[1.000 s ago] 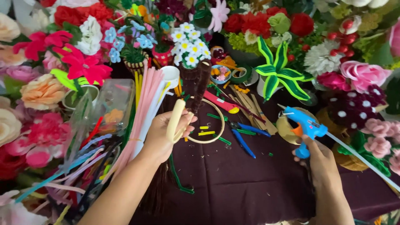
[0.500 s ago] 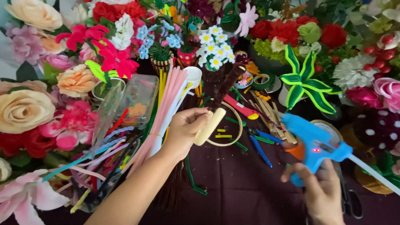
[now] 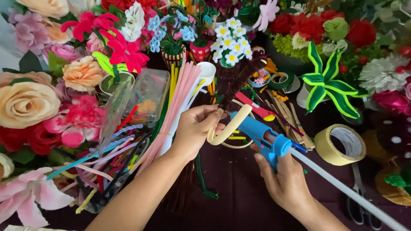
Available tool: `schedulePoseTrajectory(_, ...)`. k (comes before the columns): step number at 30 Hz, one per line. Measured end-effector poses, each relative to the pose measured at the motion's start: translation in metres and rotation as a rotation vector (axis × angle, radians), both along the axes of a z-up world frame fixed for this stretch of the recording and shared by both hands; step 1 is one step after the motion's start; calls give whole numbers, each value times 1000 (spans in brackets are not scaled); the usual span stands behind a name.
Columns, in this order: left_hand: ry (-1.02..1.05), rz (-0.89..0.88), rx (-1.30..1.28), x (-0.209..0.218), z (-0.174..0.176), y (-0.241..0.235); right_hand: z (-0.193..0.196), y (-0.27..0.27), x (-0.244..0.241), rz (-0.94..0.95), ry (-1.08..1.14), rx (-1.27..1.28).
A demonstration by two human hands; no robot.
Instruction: Wrapping a brown fuzzy pipe cleaner around a plastic headband and securing it with hot glue.
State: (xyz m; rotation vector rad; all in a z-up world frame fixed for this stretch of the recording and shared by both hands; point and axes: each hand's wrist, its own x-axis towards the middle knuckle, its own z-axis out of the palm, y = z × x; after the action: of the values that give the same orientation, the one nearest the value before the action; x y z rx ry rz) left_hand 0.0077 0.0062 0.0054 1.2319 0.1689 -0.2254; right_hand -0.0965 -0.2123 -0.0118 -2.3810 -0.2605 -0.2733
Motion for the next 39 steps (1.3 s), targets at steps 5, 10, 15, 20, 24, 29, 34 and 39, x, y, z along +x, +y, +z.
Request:
schedulePoseTrajectory(5, 25, -1, 27, -1, 2, -2, 5, 4, 2, 43, -21, 35)
schedulePoseTrajectory(10, 20, -14, 45, -3, 1, -3, -2, 2, 5, 89, -75, 63)
schedulePoseTrajectory(15, 38, -14, 52, -3, 3, -5, -3, 3, 7, 117, -169, -1)
schedulePoseTrajectory(20, 12, -15, 54, -3, -1, -5, -13, -1, 9, 161, -250, -27)
schedulePoseTrajectory(24, 3, -24, 26, -1, -10, -6, -18, -3, 11, 141, -258, -49)
schedulePoseTrajectory(29, 17, -12, 48, -2, -4, -7, -9, 0, 10, 134, -220, -65)
schedulePoseTrajectory(34, 15, -14, 49, -3, -3, -6, -8, 0, 10, 133, -233, -85)
schedulePoseTrajectory(39, 10, -11, 53, -2, -7, -6, -15, -3, 10, 100, -195, -97)
